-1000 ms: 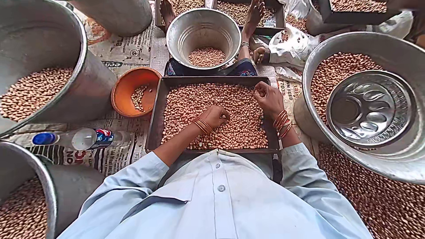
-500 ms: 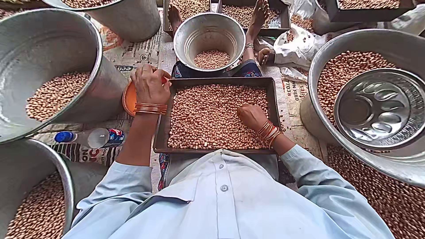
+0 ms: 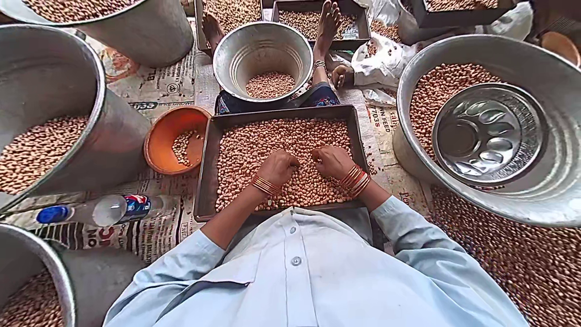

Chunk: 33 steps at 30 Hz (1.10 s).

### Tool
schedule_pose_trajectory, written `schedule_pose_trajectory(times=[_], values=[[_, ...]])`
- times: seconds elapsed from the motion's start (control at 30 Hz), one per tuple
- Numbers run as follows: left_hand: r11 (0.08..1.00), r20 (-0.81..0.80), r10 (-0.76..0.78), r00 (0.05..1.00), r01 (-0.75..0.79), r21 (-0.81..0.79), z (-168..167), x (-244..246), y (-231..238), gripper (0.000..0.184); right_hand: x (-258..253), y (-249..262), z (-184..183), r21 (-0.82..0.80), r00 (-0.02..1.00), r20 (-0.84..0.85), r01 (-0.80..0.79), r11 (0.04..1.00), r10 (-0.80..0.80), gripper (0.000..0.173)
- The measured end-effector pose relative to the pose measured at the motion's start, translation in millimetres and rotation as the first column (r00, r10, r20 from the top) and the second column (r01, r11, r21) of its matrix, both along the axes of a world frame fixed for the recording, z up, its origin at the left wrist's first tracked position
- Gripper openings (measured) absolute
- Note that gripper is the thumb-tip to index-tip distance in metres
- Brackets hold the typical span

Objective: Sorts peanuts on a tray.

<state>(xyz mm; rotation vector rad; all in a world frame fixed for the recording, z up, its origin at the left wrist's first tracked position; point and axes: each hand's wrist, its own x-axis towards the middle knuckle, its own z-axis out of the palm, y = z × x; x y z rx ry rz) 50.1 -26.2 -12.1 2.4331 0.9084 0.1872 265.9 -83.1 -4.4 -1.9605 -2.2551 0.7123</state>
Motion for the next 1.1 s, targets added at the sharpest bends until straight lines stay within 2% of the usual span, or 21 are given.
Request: schedule_pose_trajectory(times=[0.07,0.1,0.17,0.2,0.23,0.27,0.33,0.37,0.43,0.47,0.53,0.6,0.7,0.73,0.8,0.9,1.0,1.1], values=[[0.975,0.147,0.125,0.981,-0.095,-0.199,6.8,-11.5,9.5,0.012,17.0,4.6,5.8,0.017,0.968,-0.242,0.075,0.997,-0.069,0.022],[0.936,0.192,0.187,0.963,-0.115,-0.333,9.4,-19.2,14.6,0.014,28.4,3.9,11.1,0.027,0.899,-0.418,0.156,0.987,-0.13,0.022],[0.84,0.228,0.238,0.944,-0.082,-0.536,12.9,-33.8,20.2,0.027,51.9,1.2,18.0,0.019,0.668,-0.705,0.355,0.935,-0.239,0.018],[0.791,0.224,0.206,0.952,-0.027,-0.611,16.2,-38.1,19.0,0.033,63.0,-0.6,20.7,0.011,0.583,-0.765,0.437,0.899,-0.274,0.016],[0.734,0.205,0.146,0.968,0.033,-0.679,19.6,-40.1,14.7,0.037,72.5,-3.7,24.1,0.023,0.585,-0.748,0.494,0.869,-0.313,0.017],[0.681,0.182,0.061,0.981,0.092,-0.727,22.3,-38.9,7.9,0.037,79.9,-7.7,28.5,0.059,0.67,-0.653,0.51,0.858,-0.353,0.018],[0.621,0.137,-0.179,0.974,0.22,-0.752,27.8,-26.7,-10.2,0.032,84.9,-13.8,36.7,0.125,0.871,-0.306,0.437,0.891,-0.384,0.013],[0.611,0.12,-0.311,0.943,0.295,-0.735,28.1,-16.2,-19.6,0.032,81.7,-14.8,39.8,0.115,0.922,-0.113,0.382,0.917,-0.37,0.014],[0.614,0.053,-0.497,0.866,0.394,-0.684,24.4,10.3,-34.9,0.035,68.3,-15.4,42.7,0.066,0.934,0.178,0.303,0.951,-0.31,0.017],[0.636,0.002,-0.528,0.849,0.397,-0.661,21.2,23.4,-39.3,0.036,61.6,-15.4,42.4,0.073,0.923,0.27,0.264,0.962,-0.274,0.018],[0.7,-0.047,-0.484,0.874,0.354,-0.62,12.1,44.0,-37.9,0.032,50.2,-15.2,41.7,0.09,0.901,0.374,0.199,0.976,-0.219,0.02],[0.757,-0.047,-0.335,0.941,0.239,-0.608,5.5,54.9,-19.2,0.03,42.9,-14.5,39.7,0.093,0.893,0.409,0.165,0.982,-0.189,0.019],[0.806,0.011,0.053,0.999,-0.036,-0.591,-2.2,49.5,20.8,0.031,41.4,-10.7,40.8,0.063,0.883,0.443,0.141,0.988,-0.154,0.016],[0.817,0.054,0.185,0.981,-0.124,-0.563,-6.6,43.2,30.7,0.029,41.4,-10.0,42.3,0.041,0.883,0.446,0.143,0.989,-0.147,0.016],[0.835,0.082,0.314,0.946,-0.234,-0.497,-5.9,28.2,46.6,0.029,42.1,-9.7,43.0,0.025,0.889,0.437,0.136,0.99,-0.134,0.016],[0.882,0.071,0.332,0.941,-0.283,-0.376,-6.3,14.0,44.1,0.025,41.5,-12.3,39.6,0.037,0.908,0.4,0.119,0.992,-0.124,0.016],[0.945,0.008,0.176,0.984,-0.167,-0.281,0.2,16.1,21.3,0.018,38.8,-13.8,36.6,0.049,0.912,0.39,0.121,0.992,-0.13,0.016],[0.997,0.002,0.03,1.0,-0.03,-0.078,1.8,27.7,7.8,0.02,40.1,-12.8,31.8,0.083,0.908,0.395,0.117,0.99,-0.14,0.017]])
